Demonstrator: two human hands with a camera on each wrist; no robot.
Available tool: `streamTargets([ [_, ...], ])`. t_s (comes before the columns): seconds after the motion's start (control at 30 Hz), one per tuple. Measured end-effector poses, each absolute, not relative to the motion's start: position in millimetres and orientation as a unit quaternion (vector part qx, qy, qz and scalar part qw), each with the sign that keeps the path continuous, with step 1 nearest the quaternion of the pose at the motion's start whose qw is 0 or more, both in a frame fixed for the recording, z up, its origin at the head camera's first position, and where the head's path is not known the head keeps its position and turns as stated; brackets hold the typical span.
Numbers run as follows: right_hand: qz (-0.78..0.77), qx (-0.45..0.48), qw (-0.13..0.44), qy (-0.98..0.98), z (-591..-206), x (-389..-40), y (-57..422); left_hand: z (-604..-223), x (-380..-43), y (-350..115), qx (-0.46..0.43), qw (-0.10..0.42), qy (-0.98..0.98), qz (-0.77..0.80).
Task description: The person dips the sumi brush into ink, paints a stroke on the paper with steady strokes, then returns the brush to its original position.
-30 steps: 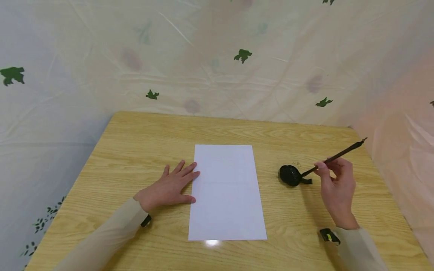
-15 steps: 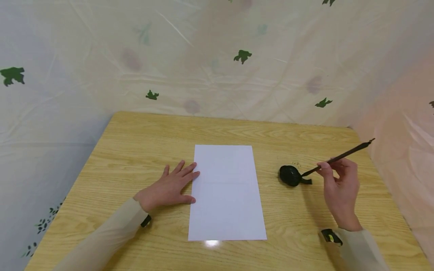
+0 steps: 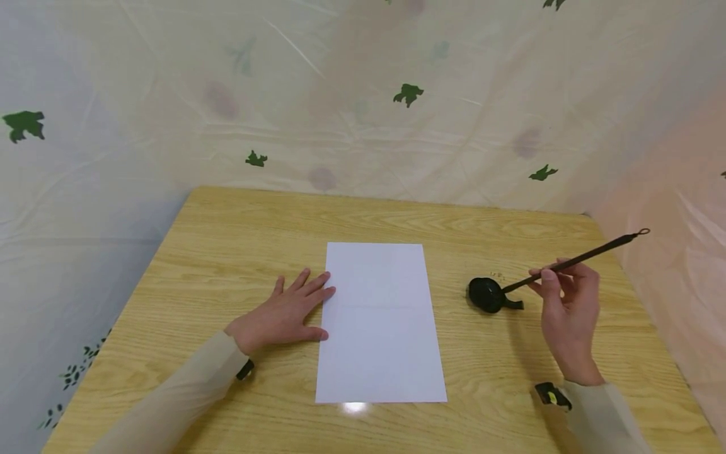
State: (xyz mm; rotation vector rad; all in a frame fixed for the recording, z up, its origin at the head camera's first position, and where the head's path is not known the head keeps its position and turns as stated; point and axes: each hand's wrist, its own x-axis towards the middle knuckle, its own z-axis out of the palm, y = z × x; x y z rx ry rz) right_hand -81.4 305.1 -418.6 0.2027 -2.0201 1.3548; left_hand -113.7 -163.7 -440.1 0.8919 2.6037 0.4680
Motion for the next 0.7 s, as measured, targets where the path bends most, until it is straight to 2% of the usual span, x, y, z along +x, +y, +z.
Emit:
streamTargets([
  [0.7, 0.504, 0.063, 0.323, -0.798, -423.6, -82.8, 309.8, -438.7, -112.9, -163.0, 0.309, 0.182, 0.919, 0.166],
])
